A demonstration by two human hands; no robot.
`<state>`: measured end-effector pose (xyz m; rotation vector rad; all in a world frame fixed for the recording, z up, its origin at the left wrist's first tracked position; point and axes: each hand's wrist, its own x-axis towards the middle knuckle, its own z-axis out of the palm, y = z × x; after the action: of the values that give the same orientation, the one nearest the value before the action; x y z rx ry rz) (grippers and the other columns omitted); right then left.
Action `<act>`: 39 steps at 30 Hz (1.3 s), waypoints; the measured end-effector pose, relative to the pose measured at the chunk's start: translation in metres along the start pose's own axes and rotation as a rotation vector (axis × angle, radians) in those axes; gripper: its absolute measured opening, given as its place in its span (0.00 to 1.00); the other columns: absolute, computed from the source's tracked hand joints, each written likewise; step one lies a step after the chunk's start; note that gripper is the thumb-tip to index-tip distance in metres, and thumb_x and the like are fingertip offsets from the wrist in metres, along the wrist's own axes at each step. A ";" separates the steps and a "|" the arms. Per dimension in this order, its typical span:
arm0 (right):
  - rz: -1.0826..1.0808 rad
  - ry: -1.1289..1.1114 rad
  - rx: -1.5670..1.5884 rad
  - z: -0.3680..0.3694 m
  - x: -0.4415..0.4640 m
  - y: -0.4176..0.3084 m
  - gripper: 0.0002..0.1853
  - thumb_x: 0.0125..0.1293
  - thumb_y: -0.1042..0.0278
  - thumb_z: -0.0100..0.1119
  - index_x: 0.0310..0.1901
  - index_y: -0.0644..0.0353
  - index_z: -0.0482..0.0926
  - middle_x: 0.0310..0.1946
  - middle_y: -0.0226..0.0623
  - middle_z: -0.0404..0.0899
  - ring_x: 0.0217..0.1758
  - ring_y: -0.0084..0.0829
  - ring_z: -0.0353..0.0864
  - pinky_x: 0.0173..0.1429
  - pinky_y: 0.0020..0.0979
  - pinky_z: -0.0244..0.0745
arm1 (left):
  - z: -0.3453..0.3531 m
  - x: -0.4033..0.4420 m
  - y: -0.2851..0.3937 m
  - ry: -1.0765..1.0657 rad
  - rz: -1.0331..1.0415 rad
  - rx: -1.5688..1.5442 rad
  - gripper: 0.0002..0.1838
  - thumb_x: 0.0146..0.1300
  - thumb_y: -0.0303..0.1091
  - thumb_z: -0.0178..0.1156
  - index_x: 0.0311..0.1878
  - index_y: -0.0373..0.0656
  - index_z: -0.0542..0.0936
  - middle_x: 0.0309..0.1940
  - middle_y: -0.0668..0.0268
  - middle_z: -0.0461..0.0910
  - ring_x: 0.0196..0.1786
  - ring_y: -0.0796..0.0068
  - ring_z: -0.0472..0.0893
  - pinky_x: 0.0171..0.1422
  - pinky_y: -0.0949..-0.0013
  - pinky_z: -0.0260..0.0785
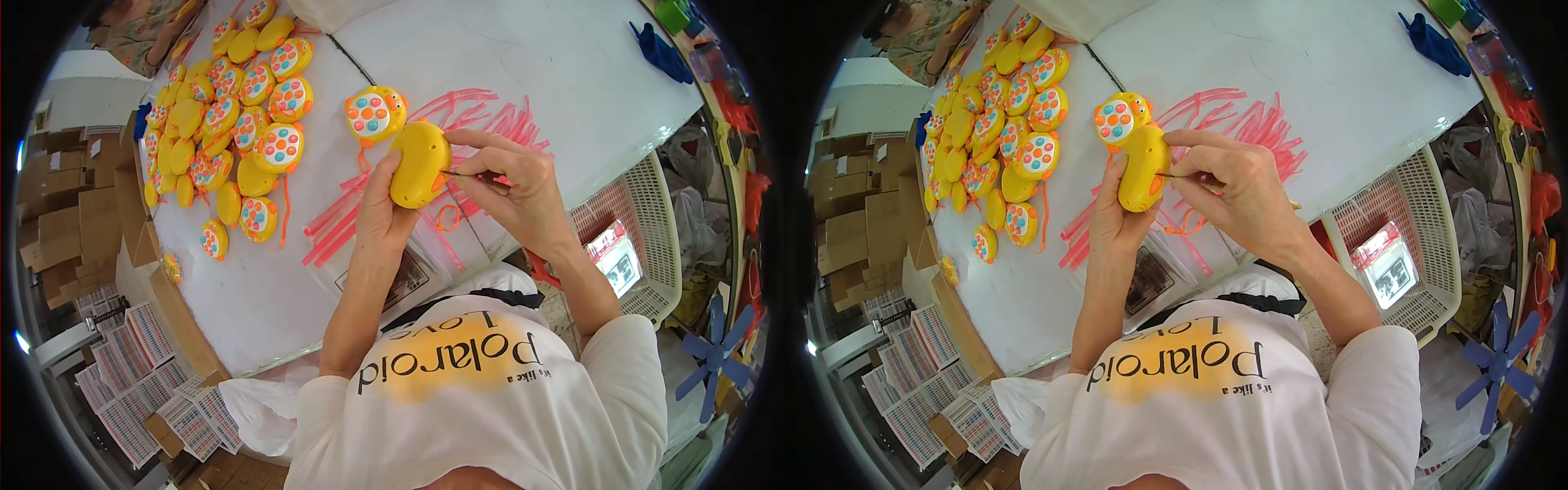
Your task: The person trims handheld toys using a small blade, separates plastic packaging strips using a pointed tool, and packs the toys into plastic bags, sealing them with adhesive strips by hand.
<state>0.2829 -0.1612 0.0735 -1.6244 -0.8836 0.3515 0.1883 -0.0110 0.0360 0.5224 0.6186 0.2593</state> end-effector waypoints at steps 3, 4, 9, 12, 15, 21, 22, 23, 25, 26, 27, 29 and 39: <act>-0.004 -0.022 -0.041 -0.003 0.001 -0.002 0.03 0.55 0.84 0.61 0.31 0.69 0.78 0.46 0.40 0.82 0.34 0.21 0.81 0.38 0.21 0.78 | 0.001 -0.002 0.001 0.006 0.035 0.039 0.22 0.66 0.35 0.57 0.60 0.35 0.71 0.54 0.60 0.77 0.55 0.68 0.79 0.58 0.62 0.74; -0.002 -0.022 -0.040 -0.003 0.001 -0.001 0.03 0.55 0.84 0.61 0.31 0.69 0.78 0.46 0.40 0.82 0.34 0.21 0.81 0.38 0.21 0.78 | 0.000 -0.002 0.002 0.008 0.034 0.040 0.22 0.66 0.35 0.57 0.60 0.35 0.71 0.54 0.60 0.77 0.55 0.68 0.79 0.58 0.62 0.74; 0.024 0.014 0.004 -0.003 0.003 0.002 0.03 0.56 0.85 0.60 0.32 0.68 0.79 0.45 0.40 0.83 0.37 0.22 0.82 0.42 0.24 0.79 | -0.006 -0.002 0.005 -0.103 0.033 0.119 0.21 0.66 0.34 0.56 0.60 0.35 0.71 0.54 0.61 0.77 0.57 0.70 0.77 0.61 0.62 0.72; 0.197 0.037 0.244 -0.005 0.002 0.009 0.02 0.59 0.82 0.61 0.34 0.69 0.78 0.47 0.42 0.81 0.41 0.22 0.81 0.48 0.25 0.78 | -0.001 -0.002 0.003 -0.034 0.103 0.088 0.25 0.65 0.34 0.59 0.63 0.38 0.67 0.57 0.60 0.74 0.60 0.66 0.74 0.62 0.59 0.70; 0.233 0.021 0.452 0.003 -0.007 0.010 0.04 0.62 0.80 0.61 0.36 0.70 0.77 0.50 0.44 0.79 0.44 0.22 0.80 0.52 0.26 0.76 | 0.003 0.004 0.008 -0.103 0.212 -0.064 0.25 0.61 0.26 0.61 0.62 0.41 0.68 0.56 0.65 0.74 0.59 0.68 0.74 0.63 0.61 0.70; 0.158 0.118 0.426 0.003 -0.006 0.016 0.04 0.62 0.80 0.60 0.37 0.69 0.77 0.50 0.44 0.79 0.45 0.23 0.79 0.53 0.25 0.76 | 0.000 -0.005 -0.002 -0.111 0.316 0.372 0.30 0.54 0.24 0.67 0.60 0.44 0.66 0.52 0.66 0.75 0.57 0.69 0.75 0.59 0.65 0.71; 0.159 0.121 0.423 0.001 -0.006 0.013 0.04 0.62 0.80 0.60 0.37 0.69 0.77 0.50 0.44 0.79 0.45 0.23 0.79 0.53 0.25 0.76 | 0.002 -0.011 -0.001 -0.113 0.313 0.371 0.30 0.54 0.24 0.67 0.60 0.44 0.66 0.52 0.66 0.75 0.57 0.69 0.75 0.59 0.65 0.71; 0.160 0.077 0.339 -0.002 -0.005 0.009 0.04 0.62 0.81 0.60 0.38 0.69 0.77 0.50 0.43 0.79 0.45 0.23 0.79 0.52 0.25 0.76 | 0.006 -0.018 0.004 -0.127 0.362 0.613 0.30 0.52 0.24 0.69 0.58 0.43 0.67 0.50 0.65 0.76 0.53 0.70 0.77 0.56 0.66 0.72; 0.161 0.024 0.260 -0.003 -0.006 0.004 0.05 0.61 0.81 0.60 0.39 0.68 0.77 0.50 0.42 0.79 0.45 0.23 0.79 0.51 0.24 0.76 | 0.006 -0.023 0.010 -0.130 0.413 0.856 0.30 0.50 0.24 0.70 0.56 0.43 0.68 0.47 0.64 0.77 0.48 0.71 0.79 0.53 0.68 0.73; 0.127 0.029 0.234 -0.001 -0.006 0.001 0.04 0.61 0.82 0.60 0.38 0.68 0.78 0.49 0.41 0.80 0.44 0.22 0.79 0.49 0.23 0.76 | 0.005 -0.023 0.012 -0.198 0.464 1.012 0.29 0.49 0.25 0.71 0.54 0.42 0.69 0.44 0.63 0.78 0.45 0.70 0.80 0.50 0.69 0.73; 0.092 0.035 0.209 0.001 -0.006 -0.001 0.04 0.61 0.82 0.60 0.38 0.68 0.78 0.49 0.41 0.80 0.43 0.22 0.79 0.46 0.22 0.76 | 0.004 -0.023 0.014 -0.267 0.513 1.170 0.27 0.49 0.25 0.71 0.53 0.41 0.70 0.42 0.61 0.79 0.42 0.70 0.81 0.47 0.70 0.74; 0.073 0.066 0.165 0.004 -0.008 -0.005 0.03 0.60 0.82 0.60 0.37 0.68 0.78 0.49 0.42 0.80 0.41 0.21 0.79 0.44 0.22 0.76 | 0.010 -0.028 0.010 -0.170 0.601 1.167 0.26 0.49 0.25 0.71 0.51 0.41 0.71 0.42 0.61 0.79 0.41 0.70 0.81 0.46 0.70 0.73; -0.029 0.207 0.091 0.018 -0.008 -0.008 0.04 0.57 0.80 0.63 0.33 0.69 0.77 0.48 0.47 0.80 0.29 0.22 0.81 0.32 0.22 0.78 | 0.010 -0.023 -0.008 -0.072 1.102 1.297 0.26 0.55 0.22 0.67 0.58 0.36 0.71 0.52 0.58 0.75 0.52 0.67 0.77 0.56 0.67 0.70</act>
<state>0.2631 -0.1544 0.0744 -1.5317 -0.7233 0.1962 0.1771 -0.0306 0.0495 2.1187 0.2964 0.8751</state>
